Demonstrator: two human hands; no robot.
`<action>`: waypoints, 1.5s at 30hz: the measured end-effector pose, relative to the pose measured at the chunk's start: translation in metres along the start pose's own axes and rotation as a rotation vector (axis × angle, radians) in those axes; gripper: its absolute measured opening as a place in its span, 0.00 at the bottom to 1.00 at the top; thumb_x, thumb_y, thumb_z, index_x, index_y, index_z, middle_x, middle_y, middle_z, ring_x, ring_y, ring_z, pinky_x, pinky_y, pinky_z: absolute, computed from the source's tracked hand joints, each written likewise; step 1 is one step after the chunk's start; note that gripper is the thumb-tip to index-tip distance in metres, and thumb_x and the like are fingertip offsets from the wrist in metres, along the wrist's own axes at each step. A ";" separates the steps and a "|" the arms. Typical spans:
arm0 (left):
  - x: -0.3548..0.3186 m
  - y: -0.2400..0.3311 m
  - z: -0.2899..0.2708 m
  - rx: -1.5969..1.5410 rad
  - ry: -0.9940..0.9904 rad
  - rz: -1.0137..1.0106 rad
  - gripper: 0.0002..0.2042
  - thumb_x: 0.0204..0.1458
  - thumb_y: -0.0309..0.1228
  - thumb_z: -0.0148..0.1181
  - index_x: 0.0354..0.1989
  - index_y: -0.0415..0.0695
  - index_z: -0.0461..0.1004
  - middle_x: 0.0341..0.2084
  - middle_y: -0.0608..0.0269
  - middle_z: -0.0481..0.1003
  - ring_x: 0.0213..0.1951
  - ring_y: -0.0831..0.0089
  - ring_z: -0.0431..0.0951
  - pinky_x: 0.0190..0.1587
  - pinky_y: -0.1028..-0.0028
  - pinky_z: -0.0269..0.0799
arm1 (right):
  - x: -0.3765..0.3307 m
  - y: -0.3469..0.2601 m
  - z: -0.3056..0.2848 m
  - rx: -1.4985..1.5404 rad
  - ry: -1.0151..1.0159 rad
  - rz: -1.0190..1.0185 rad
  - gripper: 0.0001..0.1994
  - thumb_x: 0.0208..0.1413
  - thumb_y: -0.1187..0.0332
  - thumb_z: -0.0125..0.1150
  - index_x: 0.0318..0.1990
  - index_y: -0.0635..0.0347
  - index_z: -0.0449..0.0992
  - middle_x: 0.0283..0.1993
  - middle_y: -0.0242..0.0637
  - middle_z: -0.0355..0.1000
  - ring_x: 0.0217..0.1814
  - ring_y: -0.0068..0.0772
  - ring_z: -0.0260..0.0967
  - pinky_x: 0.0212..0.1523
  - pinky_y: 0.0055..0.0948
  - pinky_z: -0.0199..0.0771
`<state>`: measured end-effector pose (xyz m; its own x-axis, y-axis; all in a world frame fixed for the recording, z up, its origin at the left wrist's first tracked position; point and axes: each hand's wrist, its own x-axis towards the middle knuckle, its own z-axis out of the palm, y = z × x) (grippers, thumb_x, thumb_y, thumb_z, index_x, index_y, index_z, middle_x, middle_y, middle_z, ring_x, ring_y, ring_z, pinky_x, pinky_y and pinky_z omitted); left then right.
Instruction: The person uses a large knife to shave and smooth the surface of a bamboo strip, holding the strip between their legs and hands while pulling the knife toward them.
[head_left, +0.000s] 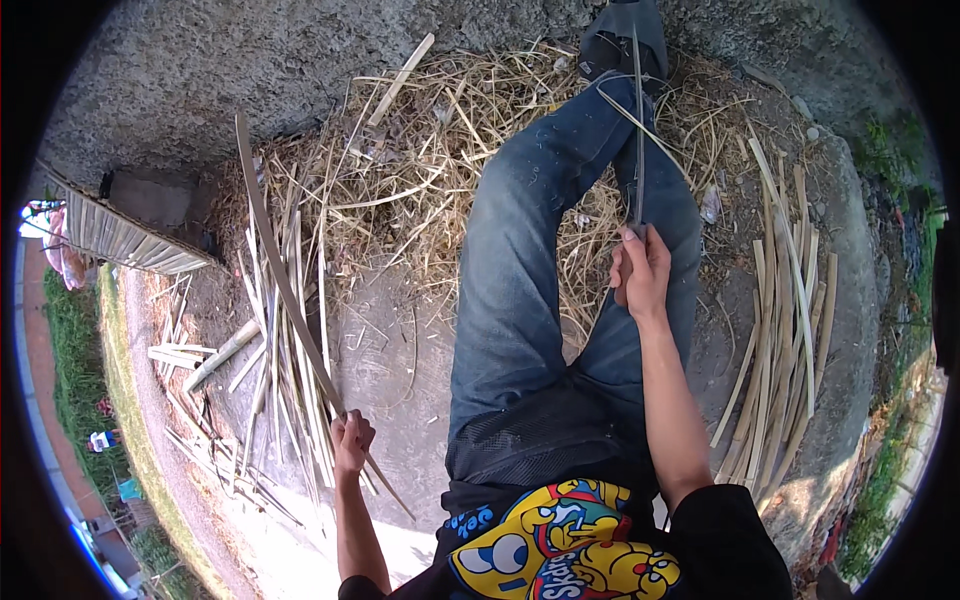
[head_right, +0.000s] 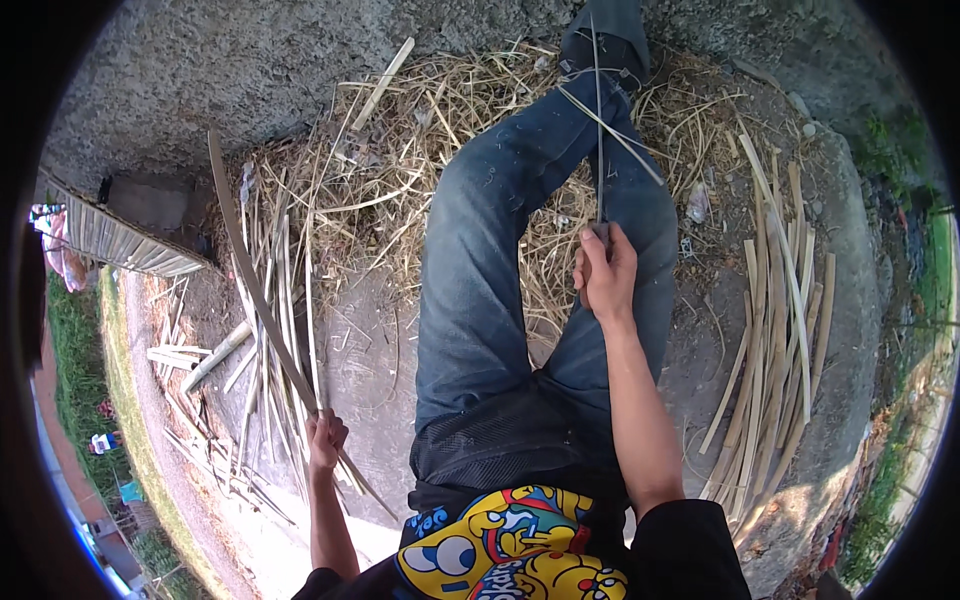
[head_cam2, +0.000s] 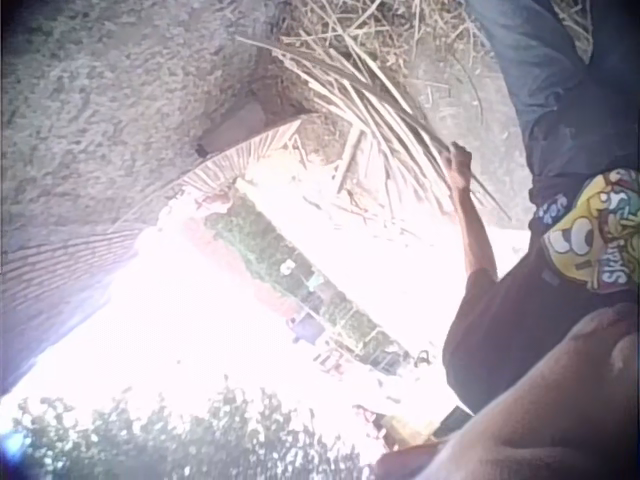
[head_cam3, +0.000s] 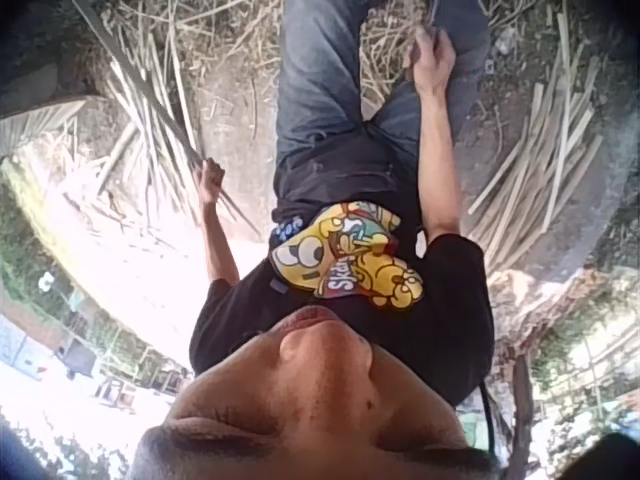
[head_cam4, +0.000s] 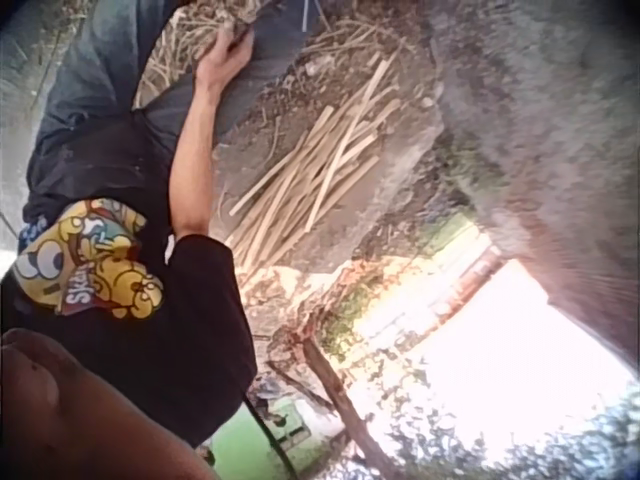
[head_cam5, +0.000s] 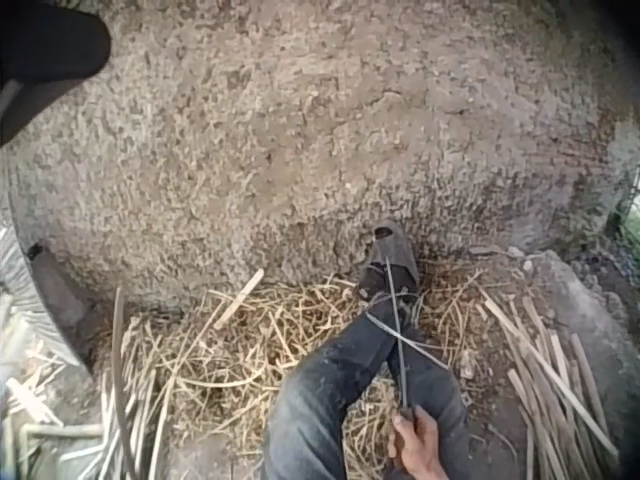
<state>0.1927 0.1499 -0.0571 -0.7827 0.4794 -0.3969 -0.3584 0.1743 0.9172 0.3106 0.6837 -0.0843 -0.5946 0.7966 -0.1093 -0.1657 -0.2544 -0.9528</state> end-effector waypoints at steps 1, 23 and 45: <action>0.016 0.014 0.021 0.001 -0.048 0.000 0.25 0.70 0.48 0.49 0.20 0.51 0.56 0.12 0.78 0.51 0.13 0.86 0.47 0.17 0.77 0.42 | -0.003 0.002 -0.001 0.024 -0.059 -0.005 0.10 0.68 0.63 0.56 0.44 0.62 0.71 0.25 0.32 0.67 0.16 0.19 0.62 0.16 0.20 0.63; 0.098 0.080 0.191 0.036 -0.428 -0.336 0.28 0.71 0.56 0.39 0.29 0.44 0.71 0.13 0.77 0.55 0.15 0.85 0.50 0.19 0.78 0.45 | 0.007 -0.004 -0.034 0.675 0.028 0.336 0.05 0.61 0.65 0.58 0.42 0.48 0.69 0.23 0.18 0.57 0.19 0.14 0.55 0.25 0.22 0.57; 0.118 0.113 0.239 -0.075 -0.398 -0.258 0.26 0.71 0.55 0.38 0.34 0.44 0.68 0.14 0.76 0.53 0.15 0.86 0.52 0.17 0.80 0.49 | -0.022 -0.017 0.003 0.400 -0.162 0.219 0.12 0.60 0.71 0.55 0.51 0.55 0.66 0.27 0.28 0.61 0.19 0.23 0.61 0.25 0.27 0.66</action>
<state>0.1814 0.4314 0.0082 -0.4130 0.7230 -0.5539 -0.5630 0.2754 0.7793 0.3245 0.6686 -0.0643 -0.7591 0.6129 -0.2191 -0.2937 -0.6230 -0.7250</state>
